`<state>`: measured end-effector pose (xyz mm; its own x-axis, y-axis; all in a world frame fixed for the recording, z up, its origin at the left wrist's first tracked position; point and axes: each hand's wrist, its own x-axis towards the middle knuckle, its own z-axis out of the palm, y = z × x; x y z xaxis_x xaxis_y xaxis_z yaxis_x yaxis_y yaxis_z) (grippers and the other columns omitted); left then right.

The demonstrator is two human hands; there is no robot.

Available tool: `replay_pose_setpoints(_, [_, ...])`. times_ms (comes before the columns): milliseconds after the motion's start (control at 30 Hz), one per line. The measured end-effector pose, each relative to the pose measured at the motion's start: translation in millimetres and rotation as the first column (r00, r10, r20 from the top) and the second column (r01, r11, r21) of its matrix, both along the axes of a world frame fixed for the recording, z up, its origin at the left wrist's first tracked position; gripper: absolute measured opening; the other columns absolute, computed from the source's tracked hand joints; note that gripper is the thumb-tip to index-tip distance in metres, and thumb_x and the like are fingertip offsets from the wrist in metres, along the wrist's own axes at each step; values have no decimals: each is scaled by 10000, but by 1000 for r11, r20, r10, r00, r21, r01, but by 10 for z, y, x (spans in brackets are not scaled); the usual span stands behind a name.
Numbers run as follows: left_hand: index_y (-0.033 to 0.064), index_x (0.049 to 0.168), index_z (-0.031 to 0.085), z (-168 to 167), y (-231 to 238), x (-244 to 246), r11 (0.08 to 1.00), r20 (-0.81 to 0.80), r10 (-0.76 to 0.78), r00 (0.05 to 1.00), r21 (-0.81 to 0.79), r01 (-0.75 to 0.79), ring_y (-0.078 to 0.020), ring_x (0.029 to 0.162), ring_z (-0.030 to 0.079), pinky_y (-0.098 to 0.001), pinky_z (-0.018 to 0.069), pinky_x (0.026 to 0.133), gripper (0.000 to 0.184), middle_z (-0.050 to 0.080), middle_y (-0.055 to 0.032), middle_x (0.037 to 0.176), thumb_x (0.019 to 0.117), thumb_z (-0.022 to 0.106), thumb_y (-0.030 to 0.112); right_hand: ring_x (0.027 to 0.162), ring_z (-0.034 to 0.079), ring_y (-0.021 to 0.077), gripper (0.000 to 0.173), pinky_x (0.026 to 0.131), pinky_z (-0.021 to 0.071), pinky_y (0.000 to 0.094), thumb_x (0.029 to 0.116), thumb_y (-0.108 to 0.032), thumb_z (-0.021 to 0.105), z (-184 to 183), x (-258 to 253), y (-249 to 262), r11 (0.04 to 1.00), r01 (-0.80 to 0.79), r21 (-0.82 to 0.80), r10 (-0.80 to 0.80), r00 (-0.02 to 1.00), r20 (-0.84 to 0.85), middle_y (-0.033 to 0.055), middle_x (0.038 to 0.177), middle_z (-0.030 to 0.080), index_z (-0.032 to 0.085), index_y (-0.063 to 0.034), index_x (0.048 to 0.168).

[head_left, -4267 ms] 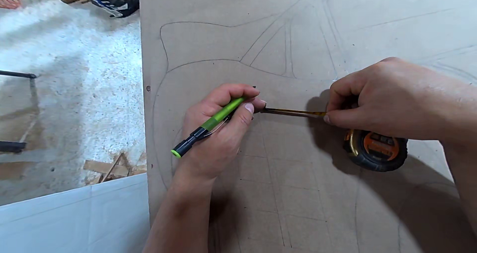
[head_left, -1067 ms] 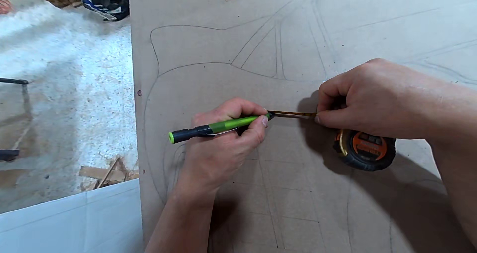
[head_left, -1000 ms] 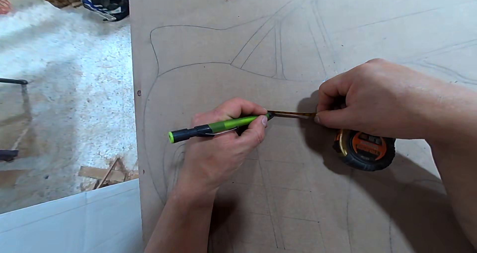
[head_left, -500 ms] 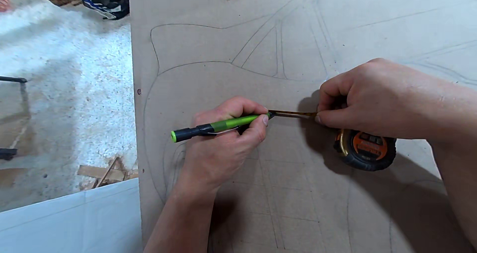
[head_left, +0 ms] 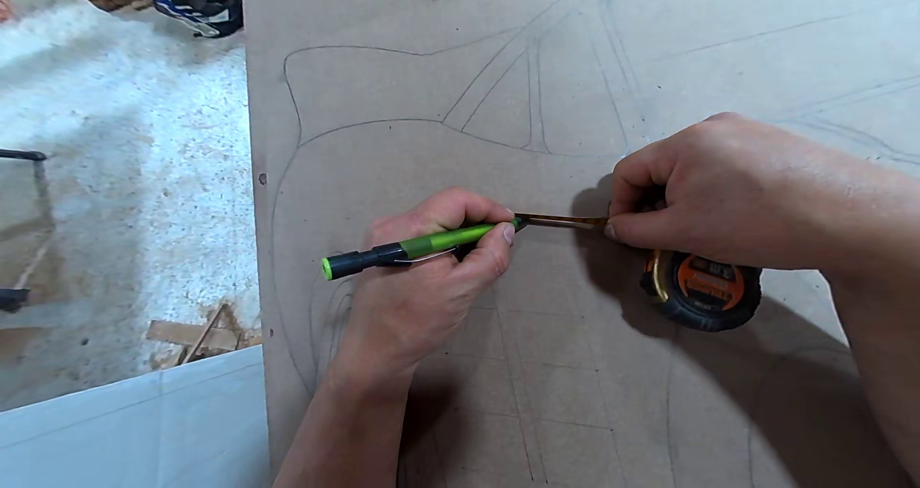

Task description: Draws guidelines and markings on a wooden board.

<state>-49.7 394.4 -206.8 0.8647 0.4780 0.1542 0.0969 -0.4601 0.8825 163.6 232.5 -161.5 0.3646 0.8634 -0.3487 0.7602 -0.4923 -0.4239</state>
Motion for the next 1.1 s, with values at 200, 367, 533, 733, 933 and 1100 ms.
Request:
replay_pose_setpoints(200, [118,1032,725,5,-1,1,1000,-4,3,1000,0,-3,-87,675,704,-206,582,538,86,748,23,842,952,701,102,477,521,12,225,398,406,272,926,-316,736,-6,3,-6,1000,-5,14,4,1000,14,-134,579,589,685,-313,707])
replay_pose_setpoints(367, [129,1034,727,8,-3,4,1000,-5,4,1000,-11,-4,-85,664,696,-207,577,532,79,746,28,841,962,696,120,480,526,13,216,399,409,272,925,-317,737,-5,2,-4,1000,-1,2,1,1000,11,-132,583,593,690,-316,715])
replay_pose_setpoints(533, [1,1086,668,-104,160,-36,959,284,166,944,-270,-88,-205,763,738,-342,649,672,127,751,-102,932,1009,613,85,489,536,12,201,408,424,280,916,-328,749,-18,13,-12,1000,-5,20,5,1000,5,-138,593,604,698,-322,721])
replay_pose_setpoints(733, [14,1187,624,-160,220,45,953,310,291,905,-182,-244,-182,711,730,-295,610,595,231,764,-85,893,1102,474,167,502,566,17,189,414,460,283,932,-340,746,-8,29,-17,1000,-13,15,13,1000,1,-129,612,629,713,-316,748])
replay_pose_setpoints(933, [25,1148,650,-173,255,60,962,320,254,913,-185,-202,-166,699,722,-286,599,577,238,762,-66,895,1106,475,181,579,638,62,157,497,540,346,929,-363,765,-14,-90,-158,998,38,40,-34,996,-77,-94,675,690,745,-288,793])
replay_pose_setpoints(1100, [29,1173,652,-73,105,-126,956,298,274,915,-192,-223,-157,700,705,-269,579,574,264,755,-68,909,1110,477,216,564,597,6,135,479,515,309,907,-363,763,-38,-893,-662,996,2,93,6,996,-87,-163,674,654,726,-340,779])
